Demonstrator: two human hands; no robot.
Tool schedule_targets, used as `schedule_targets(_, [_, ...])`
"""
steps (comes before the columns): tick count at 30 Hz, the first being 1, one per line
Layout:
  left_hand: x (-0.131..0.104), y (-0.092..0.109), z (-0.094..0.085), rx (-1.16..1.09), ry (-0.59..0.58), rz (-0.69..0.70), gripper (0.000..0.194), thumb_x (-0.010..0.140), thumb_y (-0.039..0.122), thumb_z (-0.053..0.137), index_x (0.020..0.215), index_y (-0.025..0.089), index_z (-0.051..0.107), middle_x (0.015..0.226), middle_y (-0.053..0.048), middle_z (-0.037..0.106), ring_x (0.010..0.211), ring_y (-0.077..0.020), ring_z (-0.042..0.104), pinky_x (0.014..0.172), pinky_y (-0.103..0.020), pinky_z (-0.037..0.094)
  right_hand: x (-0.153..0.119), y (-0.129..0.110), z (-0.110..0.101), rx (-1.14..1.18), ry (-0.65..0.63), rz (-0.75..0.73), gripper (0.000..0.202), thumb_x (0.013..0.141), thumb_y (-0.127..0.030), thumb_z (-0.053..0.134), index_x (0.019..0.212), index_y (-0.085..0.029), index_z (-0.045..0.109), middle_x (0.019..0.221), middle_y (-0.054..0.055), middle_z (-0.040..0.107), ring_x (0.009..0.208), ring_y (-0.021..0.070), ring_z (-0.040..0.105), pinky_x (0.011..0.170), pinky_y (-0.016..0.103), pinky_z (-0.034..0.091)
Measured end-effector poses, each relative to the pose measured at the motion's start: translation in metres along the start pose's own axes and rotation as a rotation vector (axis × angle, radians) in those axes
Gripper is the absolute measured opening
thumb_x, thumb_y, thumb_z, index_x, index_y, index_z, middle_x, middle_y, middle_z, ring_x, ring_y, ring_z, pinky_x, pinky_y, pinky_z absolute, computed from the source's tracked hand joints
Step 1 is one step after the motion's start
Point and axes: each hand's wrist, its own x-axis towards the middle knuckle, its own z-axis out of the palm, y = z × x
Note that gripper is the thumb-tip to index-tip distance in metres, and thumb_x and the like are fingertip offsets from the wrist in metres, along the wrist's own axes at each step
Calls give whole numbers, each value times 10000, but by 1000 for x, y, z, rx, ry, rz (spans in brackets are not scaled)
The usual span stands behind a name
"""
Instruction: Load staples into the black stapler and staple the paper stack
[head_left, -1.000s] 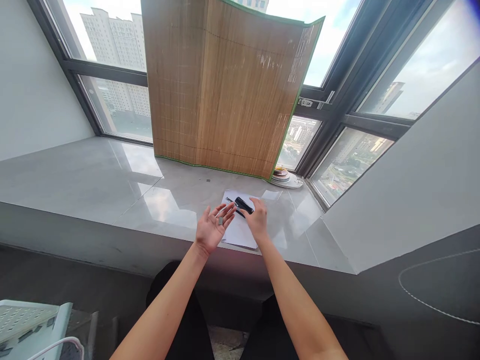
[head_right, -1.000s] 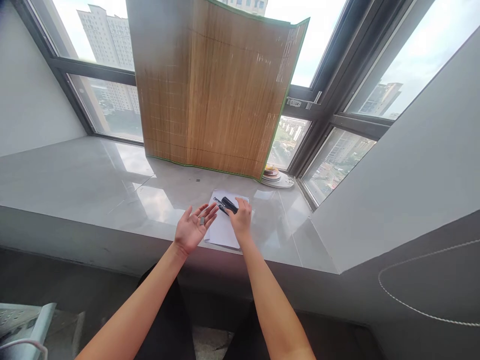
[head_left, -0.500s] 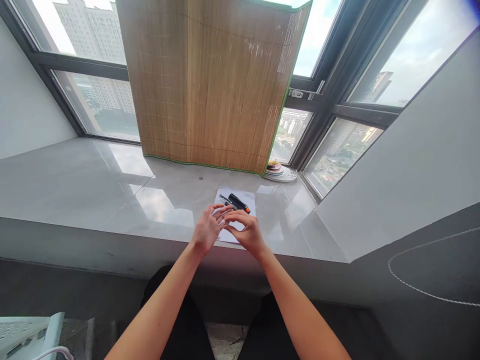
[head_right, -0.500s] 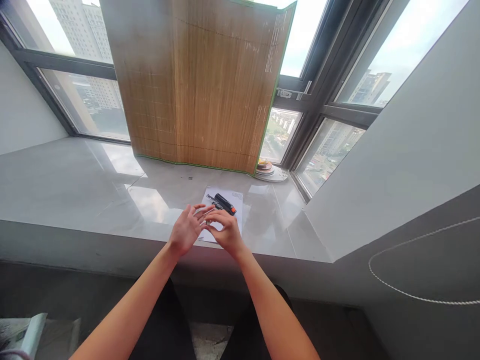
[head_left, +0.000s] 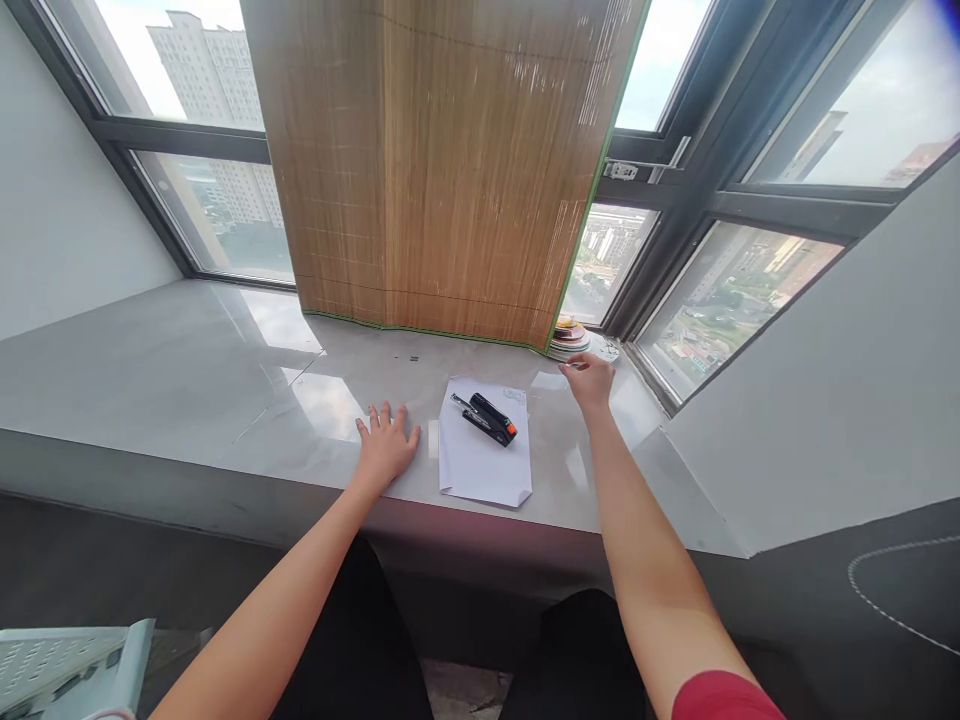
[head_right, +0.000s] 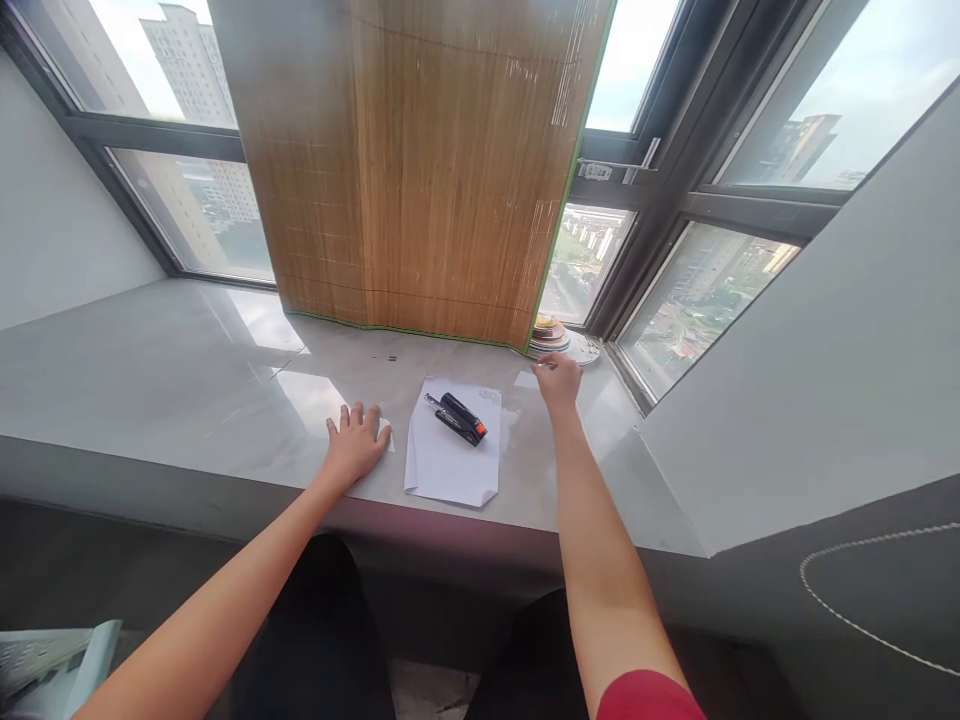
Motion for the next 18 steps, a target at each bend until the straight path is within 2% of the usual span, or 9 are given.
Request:
schedule_targets(2, [0,0,-1,3,3,5,617,1018,504,482,1499,127,565,1686,-306,367,1610,-550,184,1238,-789,82,12,12,21,-13,-64,88,121,705,-303,764,753,-202,718,772,69,749,759,261,666,915,431,496])
schedule_targets(5, [-2,-3,-1,10,8,7,600,1020,498,492,1496,140,566,1681,-292,381,1606,-545,196,1241,-784,99,9,36,49,-10,-146,179,106,693,-251,745,784,-208,709,856,85,785,816,259,691,907,403,499])
schedule_targets(8, [-5,-3,-2,59,22,10,575,1019,502,509,1475,160,582,1666,-276,405,1587,-551,227,1223,-800,151,0,60,65,28,-153,263,250,687,-221,744,935,-203,709,952,100,808,842,247,706,897,385,510])
schedule_targets(11, [8,1,-7,84,69,-4,439,997,406,551,1341,155,659,1498,-277,555,1465,-528,423,1171,-753,318,-2,73,71,29,-129,292,374,675,-208,753,1043,-210,687,1062,104,810,872,247,703,935,400,510])
schedule_targets(13, [35,8,-9,52,96,-2,320,978,263,525,1227,153,694,1293,-237,653,1297,-435,584,1102,-603,461,0,75,71,5,-123,281,378,683,-232,758,1052,-231,675,1109,96,802,938,259,692,972,413,500])
schedule_targets(14, [53,12,-8,28,102,17,316,970,200,496,1211,157,695,1245,-213,666,1252,-388,614,1066,-526,500,1,75,70,2,-125,274,386,691,-257,763,1065,-242,667,1120,91,798,967,263,685,978,414,499])
schedule_targets(16, [97,18,-3,14,110,36,369,972,129,444,1250,161,684,1289,-191,663,1271,-339,614,1041,-442,518,2,74,68,11,-130,265,428,706,-324,778,1107,-254,646,1126,84,791,1000,270,670,968,411,502])
schedule_targets(18, [138,22,5,28,58,63,439,957,79,444,1339,138,652,1417,-197,628,1339,-318,589,1092,-416,488,2,72,67,25,-129,265,470,719,-392,788,1139,-253,629,1130,87,787,1003,277,663,954,414,505])
